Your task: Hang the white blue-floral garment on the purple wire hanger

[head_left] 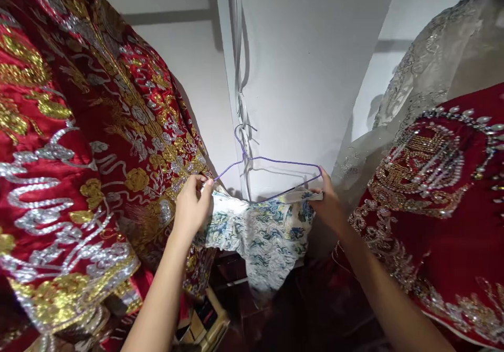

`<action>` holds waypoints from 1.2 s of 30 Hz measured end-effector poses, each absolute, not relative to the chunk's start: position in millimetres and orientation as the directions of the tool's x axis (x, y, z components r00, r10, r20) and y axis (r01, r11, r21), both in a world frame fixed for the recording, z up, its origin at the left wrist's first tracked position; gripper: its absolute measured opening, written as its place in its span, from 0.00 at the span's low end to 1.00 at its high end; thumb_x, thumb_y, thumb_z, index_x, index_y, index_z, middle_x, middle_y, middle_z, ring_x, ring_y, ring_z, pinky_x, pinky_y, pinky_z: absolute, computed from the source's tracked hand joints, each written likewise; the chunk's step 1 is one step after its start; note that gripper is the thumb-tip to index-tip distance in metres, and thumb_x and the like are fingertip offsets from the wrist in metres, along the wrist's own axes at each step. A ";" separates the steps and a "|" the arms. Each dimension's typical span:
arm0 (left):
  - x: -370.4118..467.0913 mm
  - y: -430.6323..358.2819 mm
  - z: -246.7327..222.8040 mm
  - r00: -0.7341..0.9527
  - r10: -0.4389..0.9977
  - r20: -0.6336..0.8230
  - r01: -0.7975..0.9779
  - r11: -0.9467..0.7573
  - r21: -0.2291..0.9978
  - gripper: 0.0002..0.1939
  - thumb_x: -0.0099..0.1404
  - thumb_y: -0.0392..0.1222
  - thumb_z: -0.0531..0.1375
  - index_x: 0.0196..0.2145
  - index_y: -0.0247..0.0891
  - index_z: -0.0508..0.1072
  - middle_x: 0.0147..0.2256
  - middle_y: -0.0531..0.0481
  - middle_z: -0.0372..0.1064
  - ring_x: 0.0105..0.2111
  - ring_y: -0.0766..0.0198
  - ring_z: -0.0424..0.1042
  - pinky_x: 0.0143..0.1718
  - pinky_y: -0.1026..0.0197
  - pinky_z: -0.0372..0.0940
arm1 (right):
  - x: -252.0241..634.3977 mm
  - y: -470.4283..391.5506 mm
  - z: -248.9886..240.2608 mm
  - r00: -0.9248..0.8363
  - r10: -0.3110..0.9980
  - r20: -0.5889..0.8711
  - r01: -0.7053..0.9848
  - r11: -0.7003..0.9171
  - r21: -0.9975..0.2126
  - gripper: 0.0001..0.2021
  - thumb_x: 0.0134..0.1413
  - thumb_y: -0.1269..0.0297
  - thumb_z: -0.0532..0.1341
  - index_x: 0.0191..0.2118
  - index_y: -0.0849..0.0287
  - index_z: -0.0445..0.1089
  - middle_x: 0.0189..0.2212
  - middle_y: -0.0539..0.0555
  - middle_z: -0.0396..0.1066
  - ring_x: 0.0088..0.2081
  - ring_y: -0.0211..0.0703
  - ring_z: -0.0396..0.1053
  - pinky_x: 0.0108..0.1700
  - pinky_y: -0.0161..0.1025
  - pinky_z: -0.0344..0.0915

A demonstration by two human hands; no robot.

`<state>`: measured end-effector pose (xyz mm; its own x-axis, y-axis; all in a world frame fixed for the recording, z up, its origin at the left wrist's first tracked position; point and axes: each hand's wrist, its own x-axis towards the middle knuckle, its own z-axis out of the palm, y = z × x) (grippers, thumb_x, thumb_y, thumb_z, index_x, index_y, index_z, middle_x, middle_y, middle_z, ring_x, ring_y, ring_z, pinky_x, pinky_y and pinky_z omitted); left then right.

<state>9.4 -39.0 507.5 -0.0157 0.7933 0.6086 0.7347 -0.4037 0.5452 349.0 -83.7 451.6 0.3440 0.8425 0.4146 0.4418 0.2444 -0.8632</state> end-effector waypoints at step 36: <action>-9.2 -30.4 426.2 0.388 0.867 0.312 0.199 -0.410 0.890 0.18 0.69 0.55 0.54 0.41 0.37 0.69 0.20 0.58 0.60 0.22 0.66 0.61 0.30 0.61 0.61 | 295.6 -80.7 488.5 -0.058 0.885 0.461 0.545 0.415 -0.729 0.29 0.42 0.72 0.54 0.54 0.53 0.68 0.35 0.51 0.69 0.34 0.45 0.66 0.34 0.37 0.61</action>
<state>-9.2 -30.4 426.2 0.3879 0.8671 0.3125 0.1987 -0.4097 0.8903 295.6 -80.7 488.5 -0.0581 0.8853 0.4613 0.5447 0.4154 -0.7285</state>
